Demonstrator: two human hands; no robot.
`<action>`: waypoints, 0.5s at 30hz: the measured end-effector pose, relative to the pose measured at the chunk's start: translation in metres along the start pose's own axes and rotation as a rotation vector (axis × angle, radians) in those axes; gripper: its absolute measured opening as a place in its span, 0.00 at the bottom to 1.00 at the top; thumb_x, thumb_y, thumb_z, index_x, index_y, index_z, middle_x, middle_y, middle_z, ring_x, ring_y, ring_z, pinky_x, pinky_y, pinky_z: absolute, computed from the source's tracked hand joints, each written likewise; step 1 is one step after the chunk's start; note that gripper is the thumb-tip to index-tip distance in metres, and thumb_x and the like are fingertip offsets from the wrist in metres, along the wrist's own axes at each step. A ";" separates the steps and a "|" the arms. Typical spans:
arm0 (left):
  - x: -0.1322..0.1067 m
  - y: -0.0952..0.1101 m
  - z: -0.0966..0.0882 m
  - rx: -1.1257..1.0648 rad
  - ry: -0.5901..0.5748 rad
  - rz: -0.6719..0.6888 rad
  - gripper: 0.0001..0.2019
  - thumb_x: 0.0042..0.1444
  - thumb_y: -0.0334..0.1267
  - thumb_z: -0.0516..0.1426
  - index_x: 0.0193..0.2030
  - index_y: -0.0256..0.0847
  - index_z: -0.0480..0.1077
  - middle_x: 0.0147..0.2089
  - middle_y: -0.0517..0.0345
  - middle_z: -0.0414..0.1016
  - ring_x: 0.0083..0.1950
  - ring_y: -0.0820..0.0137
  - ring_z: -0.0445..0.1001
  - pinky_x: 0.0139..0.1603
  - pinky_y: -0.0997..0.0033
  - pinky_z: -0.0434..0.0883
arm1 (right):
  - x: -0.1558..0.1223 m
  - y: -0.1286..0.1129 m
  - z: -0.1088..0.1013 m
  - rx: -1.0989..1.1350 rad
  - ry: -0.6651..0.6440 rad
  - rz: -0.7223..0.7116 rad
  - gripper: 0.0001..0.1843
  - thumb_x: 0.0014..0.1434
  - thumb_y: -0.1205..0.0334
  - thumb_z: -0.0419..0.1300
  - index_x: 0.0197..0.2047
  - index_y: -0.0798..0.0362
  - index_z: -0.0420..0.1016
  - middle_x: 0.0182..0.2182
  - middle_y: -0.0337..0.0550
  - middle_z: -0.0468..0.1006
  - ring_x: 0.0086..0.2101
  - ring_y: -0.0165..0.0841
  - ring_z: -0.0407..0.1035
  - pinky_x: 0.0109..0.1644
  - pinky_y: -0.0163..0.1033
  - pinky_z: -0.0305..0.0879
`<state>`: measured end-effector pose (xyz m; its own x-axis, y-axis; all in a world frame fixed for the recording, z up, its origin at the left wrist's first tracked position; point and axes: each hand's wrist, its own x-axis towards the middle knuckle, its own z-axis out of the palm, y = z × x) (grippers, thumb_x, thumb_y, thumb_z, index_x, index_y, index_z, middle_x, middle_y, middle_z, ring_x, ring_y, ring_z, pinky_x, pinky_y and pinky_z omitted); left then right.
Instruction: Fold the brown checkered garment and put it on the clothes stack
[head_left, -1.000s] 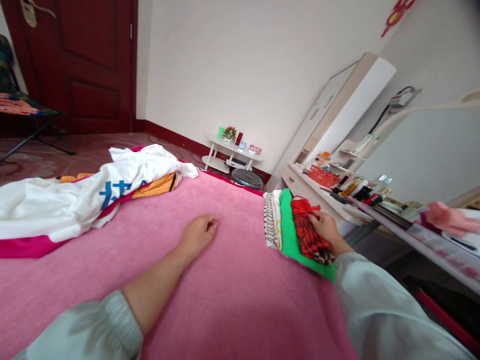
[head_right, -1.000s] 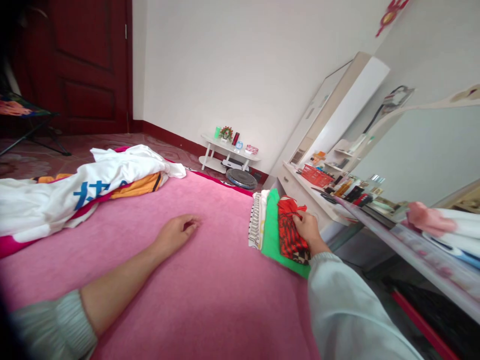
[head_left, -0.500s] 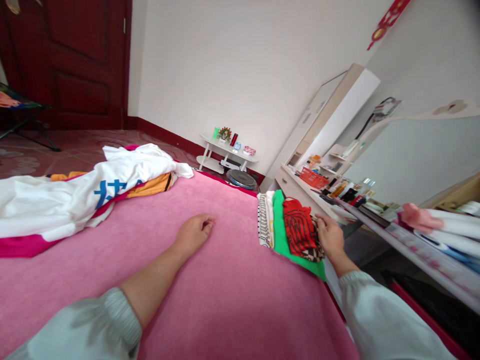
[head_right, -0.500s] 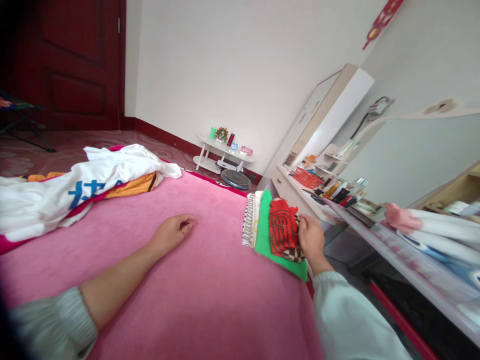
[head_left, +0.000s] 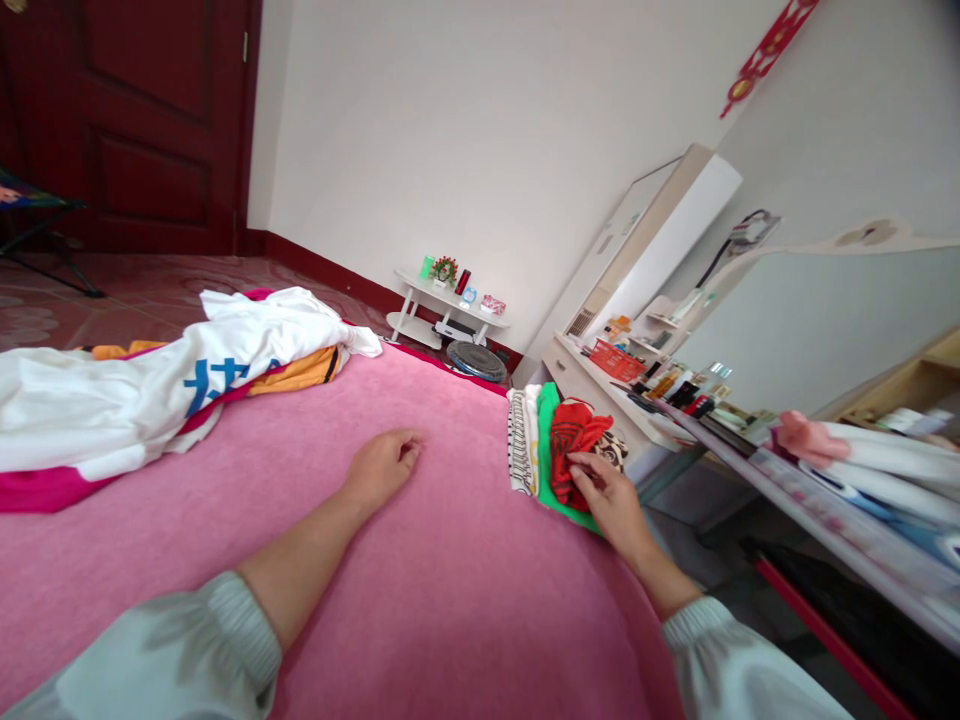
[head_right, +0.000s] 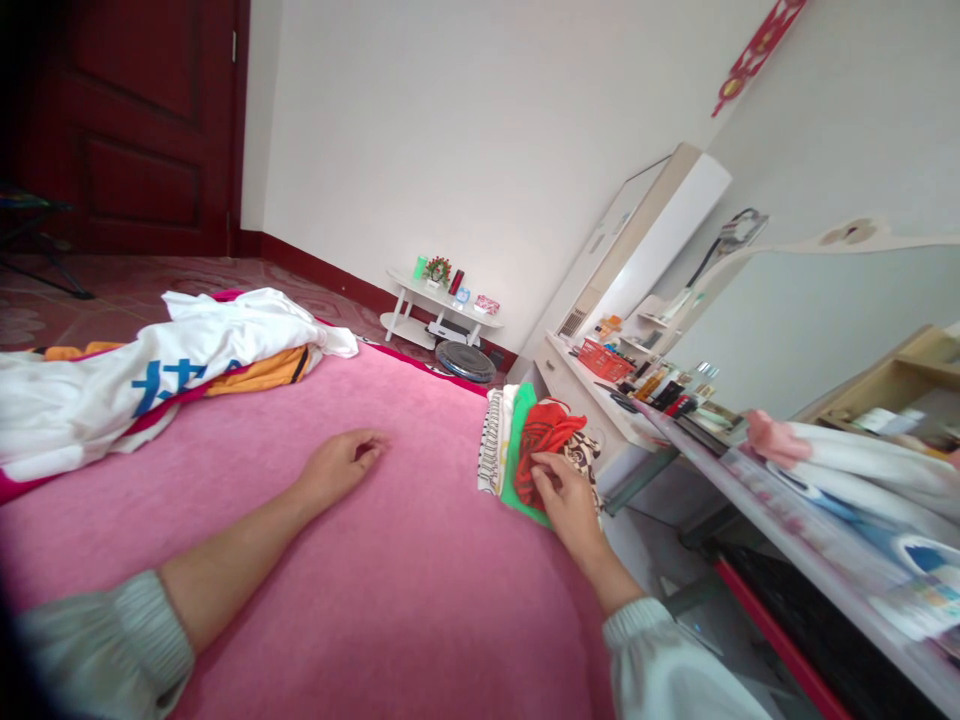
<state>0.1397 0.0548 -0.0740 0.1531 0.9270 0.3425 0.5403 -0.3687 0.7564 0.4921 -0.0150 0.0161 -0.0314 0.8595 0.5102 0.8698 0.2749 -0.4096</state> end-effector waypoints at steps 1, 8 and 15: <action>0.000 0.000 0.000 -0.002 -0.002 -0.003 0.15 0.56 0.36 0.52 0.48 0.42 0.74 0.46 0.56 0.78 0.46 0.66 0.75 0.47 0.74 0.68 | 0.004 -0.002 0.003 0.050 0.010 0.013 0.15 0.57 0.57 0.51 0.45 0.52 0.72 0.41 0.46 0.77 0.41 0.37 0.72 0.47 0.42 0.66; 0.001 -0.004 0.003 -0.010 0.013 0.007 0.15 0.56 0.36 0.52 0.48 0.42 0.74 0.45 0.56 0.78 0.45 0.66 0.75 0.46 0.73 0.69 | 0.062 0.026 0.012 -0.251 0.189 0.359 0.12 0.46 0.65 0.53 0.32 0.55 0.76 0.31 0.49 0.78 0.35 0.42 0.72 0.44 0.45 0.65; 0.001 0.001 0.001 0.020 0.008 0.000 0.13 0.54 0.34 0.53 0.44 0.42 0.75 0.44 0.57 0.79 0.44 0.67 0.75 0.45 0.73 0.68 | 0.113 0.039 0.033 -0.261 0.257 0.431 0.16 0.42 0.62 0.58 0.36 0.58 0.78 0.30 0.55 0.77 0.41 0.49 0.70 0.48 0.52 0.62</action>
<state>0.1407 0.0554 -0.0736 0.1463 0.9264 0.3469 0.5566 -0.3669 0.7454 0.5064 0.1069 0.0330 0.4464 0.7290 0.5189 0.8712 -0.2217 -0.4380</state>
